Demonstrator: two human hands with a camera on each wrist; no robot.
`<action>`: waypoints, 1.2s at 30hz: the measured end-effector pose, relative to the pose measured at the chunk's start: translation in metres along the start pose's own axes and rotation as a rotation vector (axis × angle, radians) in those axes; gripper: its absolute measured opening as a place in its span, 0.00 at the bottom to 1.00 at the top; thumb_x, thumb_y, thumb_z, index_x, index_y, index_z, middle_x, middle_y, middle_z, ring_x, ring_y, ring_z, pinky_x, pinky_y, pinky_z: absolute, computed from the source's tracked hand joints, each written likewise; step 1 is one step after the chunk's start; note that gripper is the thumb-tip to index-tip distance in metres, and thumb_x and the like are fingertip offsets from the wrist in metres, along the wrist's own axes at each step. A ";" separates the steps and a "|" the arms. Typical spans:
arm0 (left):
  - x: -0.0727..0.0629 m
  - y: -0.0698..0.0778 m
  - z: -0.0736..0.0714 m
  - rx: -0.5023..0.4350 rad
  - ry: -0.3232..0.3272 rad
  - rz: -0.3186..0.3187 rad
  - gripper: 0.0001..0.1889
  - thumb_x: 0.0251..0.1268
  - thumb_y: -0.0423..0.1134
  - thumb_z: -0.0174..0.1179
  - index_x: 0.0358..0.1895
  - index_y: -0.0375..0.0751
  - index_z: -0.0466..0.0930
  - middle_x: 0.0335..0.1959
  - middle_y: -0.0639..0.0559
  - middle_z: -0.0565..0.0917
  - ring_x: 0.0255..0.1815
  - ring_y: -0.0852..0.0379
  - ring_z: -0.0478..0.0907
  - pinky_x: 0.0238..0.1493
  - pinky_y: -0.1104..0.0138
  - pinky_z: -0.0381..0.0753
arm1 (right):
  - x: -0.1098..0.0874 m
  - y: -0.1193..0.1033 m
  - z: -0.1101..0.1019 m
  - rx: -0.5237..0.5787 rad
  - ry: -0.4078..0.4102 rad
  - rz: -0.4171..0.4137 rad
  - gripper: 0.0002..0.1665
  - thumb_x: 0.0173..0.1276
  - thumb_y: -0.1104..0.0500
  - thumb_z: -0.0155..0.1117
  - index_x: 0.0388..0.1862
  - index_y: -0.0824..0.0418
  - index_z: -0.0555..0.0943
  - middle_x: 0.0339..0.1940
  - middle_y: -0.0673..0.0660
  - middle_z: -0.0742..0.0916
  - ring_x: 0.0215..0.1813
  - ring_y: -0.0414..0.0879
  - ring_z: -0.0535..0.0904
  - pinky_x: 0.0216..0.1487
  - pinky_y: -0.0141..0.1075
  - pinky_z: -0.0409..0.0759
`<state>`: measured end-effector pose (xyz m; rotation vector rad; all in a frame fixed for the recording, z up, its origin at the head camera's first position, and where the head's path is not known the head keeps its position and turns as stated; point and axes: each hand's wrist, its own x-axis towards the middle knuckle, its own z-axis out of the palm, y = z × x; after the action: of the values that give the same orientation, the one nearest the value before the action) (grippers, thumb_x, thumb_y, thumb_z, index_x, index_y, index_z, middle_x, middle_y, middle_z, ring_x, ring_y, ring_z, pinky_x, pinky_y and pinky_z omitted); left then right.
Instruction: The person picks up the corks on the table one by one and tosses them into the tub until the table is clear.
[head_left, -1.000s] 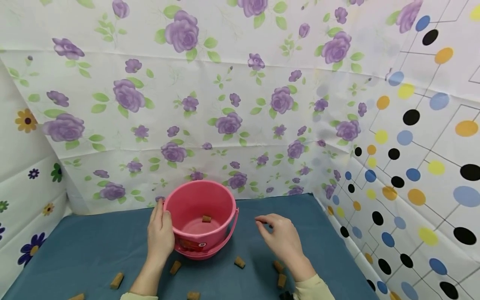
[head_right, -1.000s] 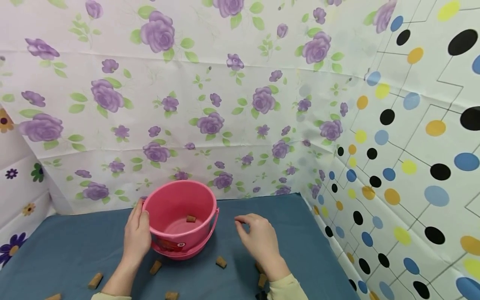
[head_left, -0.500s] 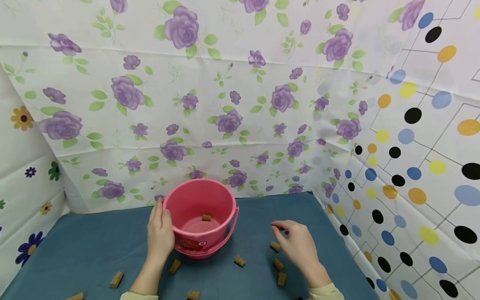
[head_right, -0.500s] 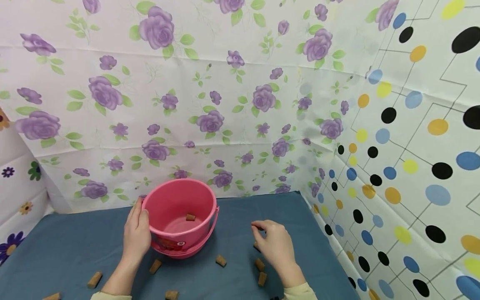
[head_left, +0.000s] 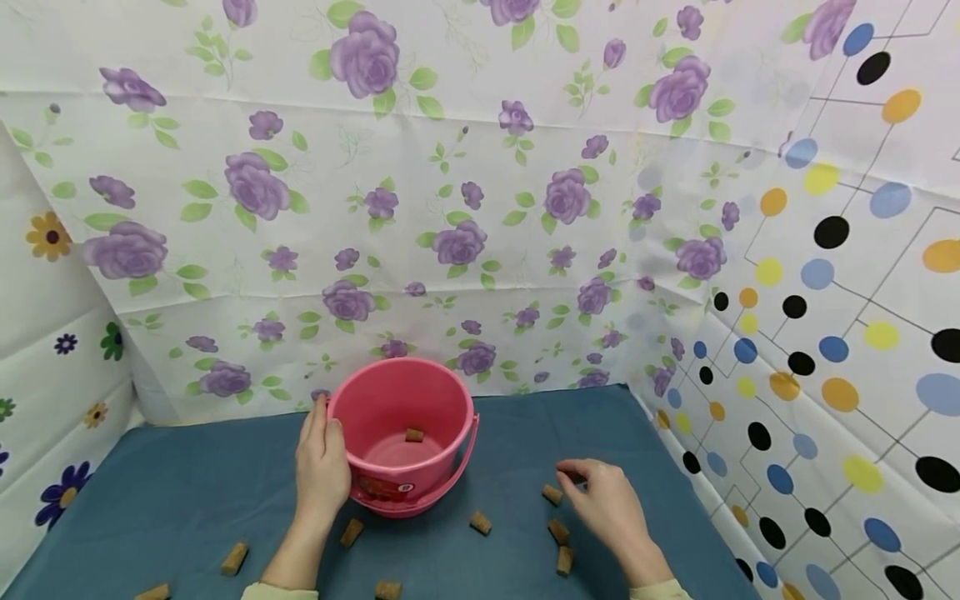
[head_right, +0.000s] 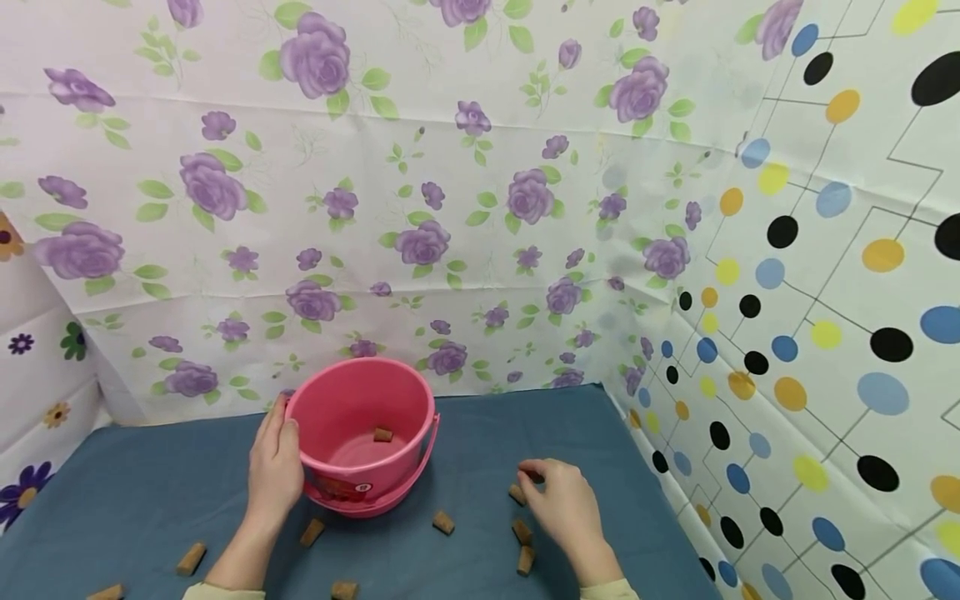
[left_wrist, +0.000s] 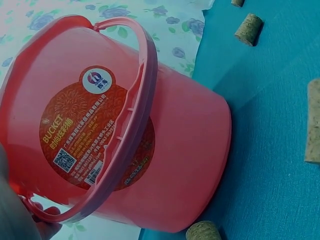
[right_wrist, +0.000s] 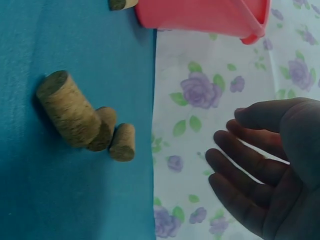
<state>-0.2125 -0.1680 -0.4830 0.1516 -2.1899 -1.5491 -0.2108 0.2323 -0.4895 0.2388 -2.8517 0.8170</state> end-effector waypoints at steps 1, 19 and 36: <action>0.000 0.000 0.000 0.001 -0.004 -0.001 0.31 0.90 0.43 0.38 0.88 0.37 0.49 0.87 0.35 0.50 0.86 0.32 0.47 0.80 0.34 0.51 | 0.000 0.002 0.001 0.007 -0.027 0.011 0.09 0.75 0.54 0.74 0.51 0.50 0.93 0.43 0.44 0.92 0.41 0.37 0.87 0.37 0.38 0.86; 0.000 0.000 -0.003 0.020 -0.012 -0.009 0.31 0.90 0.45 0.37 0.88 0.38 0.50 0.87 0.35 0.51 0.86 0.32 0.47 0.80 0.34 0.52 | 0.007 0.019 0.012 0.015 -0.200 0.056 0.16 0.74 0.55 0.74 0.58 0.57 0.91 0.50 0.54 0.92 0.49 0.52 0.89 0.43 0.49 0.88; -0.001 0.001 -0.001 0.025 -0.014 -0.015 0.31 0.90 0.45 0.37 0.88 0.39 0.50 0.87 0.35 0.51 0.86 0.32 0.47 0.79 0.33 0.53 | 0.010 0.023 0.025 -0.016 -0.227 0.066 0.18 0.73 0.52 0.76 0.57 0.58 0.91 0.52 0.55 0.92 0.48 0.51 0.89 0.43 0.50 0.88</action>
<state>-0.2109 -0.1681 -0.4822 0.1665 -2.2247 -1.5355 -0.2285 0.2374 -0.5204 0.2510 -3.0913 0.8279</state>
